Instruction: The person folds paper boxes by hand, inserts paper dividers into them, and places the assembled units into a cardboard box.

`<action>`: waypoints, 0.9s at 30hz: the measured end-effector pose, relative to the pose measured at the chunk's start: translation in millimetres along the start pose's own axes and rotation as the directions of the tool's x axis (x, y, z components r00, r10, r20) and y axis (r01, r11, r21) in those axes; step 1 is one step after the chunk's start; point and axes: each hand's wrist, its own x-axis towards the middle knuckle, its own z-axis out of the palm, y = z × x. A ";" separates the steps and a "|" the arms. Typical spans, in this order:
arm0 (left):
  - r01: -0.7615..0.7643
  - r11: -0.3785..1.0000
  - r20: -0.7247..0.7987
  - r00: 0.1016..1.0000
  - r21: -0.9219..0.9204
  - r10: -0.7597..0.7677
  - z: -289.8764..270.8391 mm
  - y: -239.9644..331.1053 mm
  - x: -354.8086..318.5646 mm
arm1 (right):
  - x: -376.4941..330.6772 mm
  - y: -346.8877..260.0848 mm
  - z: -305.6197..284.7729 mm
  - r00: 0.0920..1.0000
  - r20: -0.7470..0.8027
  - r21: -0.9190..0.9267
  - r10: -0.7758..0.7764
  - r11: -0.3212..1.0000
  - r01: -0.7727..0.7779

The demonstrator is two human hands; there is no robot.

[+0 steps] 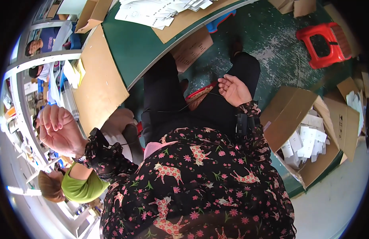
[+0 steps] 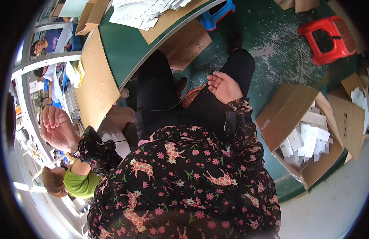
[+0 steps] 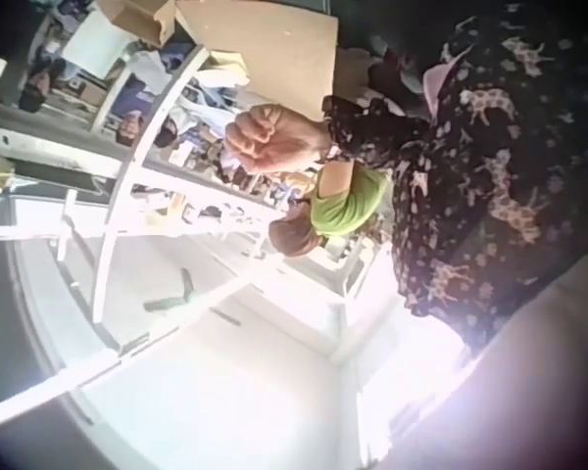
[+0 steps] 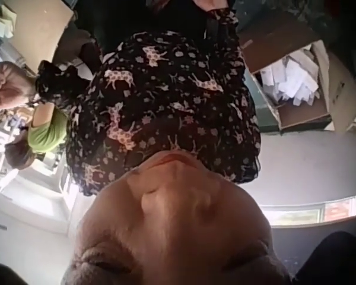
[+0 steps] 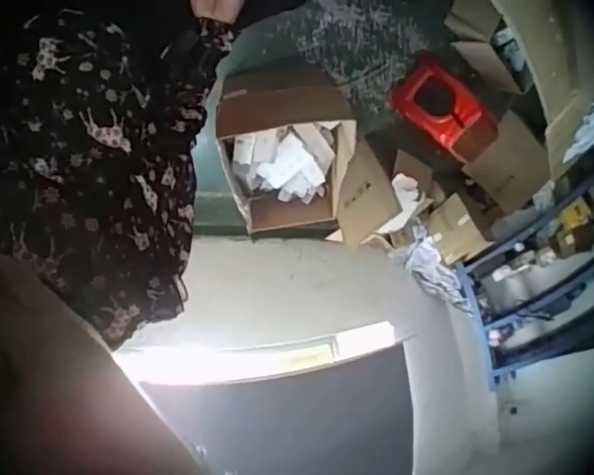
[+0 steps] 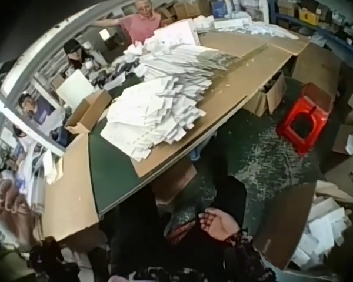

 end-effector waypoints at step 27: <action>-0.017 0.959 -0.279 0.955 0.282 0.100 40.6 -24.4 -11.5 | 63.2 -14.9 38.1 0.917 0.066 -0.083 0.393 0.918 -0.387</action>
